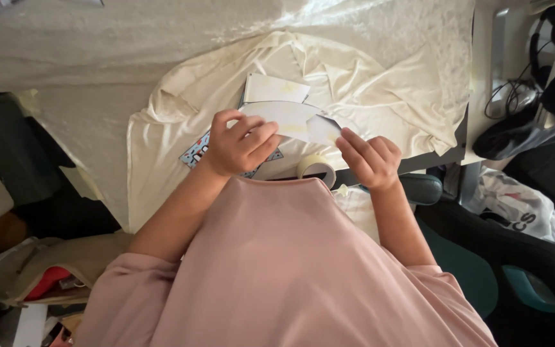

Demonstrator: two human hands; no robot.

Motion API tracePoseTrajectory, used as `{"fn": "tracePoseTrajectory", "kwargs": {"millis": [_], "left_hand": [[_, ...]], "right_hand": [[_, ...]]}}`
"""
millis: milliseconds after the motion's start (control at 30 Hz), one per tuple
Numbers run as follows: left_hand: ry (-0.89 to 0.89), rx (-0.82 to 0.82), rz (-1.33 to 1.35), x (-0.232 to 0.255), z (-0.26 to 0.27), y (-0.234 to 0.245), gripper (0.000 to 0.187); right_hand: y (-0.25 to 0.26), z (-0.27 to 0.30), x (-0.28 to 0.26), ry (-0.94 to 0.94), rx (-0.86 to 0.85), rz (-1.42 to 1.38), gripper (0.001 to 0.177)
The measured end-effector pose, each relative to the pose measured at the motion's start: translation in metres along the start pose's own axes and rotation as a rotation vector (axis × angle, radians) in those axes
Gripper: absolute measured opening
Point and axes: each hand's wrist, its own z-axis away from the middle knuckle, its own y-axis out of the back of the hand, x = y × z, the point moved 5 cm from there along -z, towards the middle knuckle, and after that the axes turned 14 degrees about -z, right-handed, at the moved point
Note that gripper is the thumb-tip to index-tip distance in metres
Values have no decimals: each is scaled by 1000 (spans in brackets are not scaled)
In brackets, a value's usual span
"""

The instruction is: Assembling a paper birthday banner by folding and taping individual flag pieces together.

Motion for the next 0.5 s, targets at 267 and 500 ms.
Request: {"fn": "tracePoseTrajectory", "kwargs": {"millis": [267,500], "left_hand": [[61,-6,16,0,-5,6,19],[50,-84,64,-1,-5,6,13]], "right_hand": [[-5,16,3,-116,99,-109,40],[-11,17,11,-375,85,-341,29]]}}
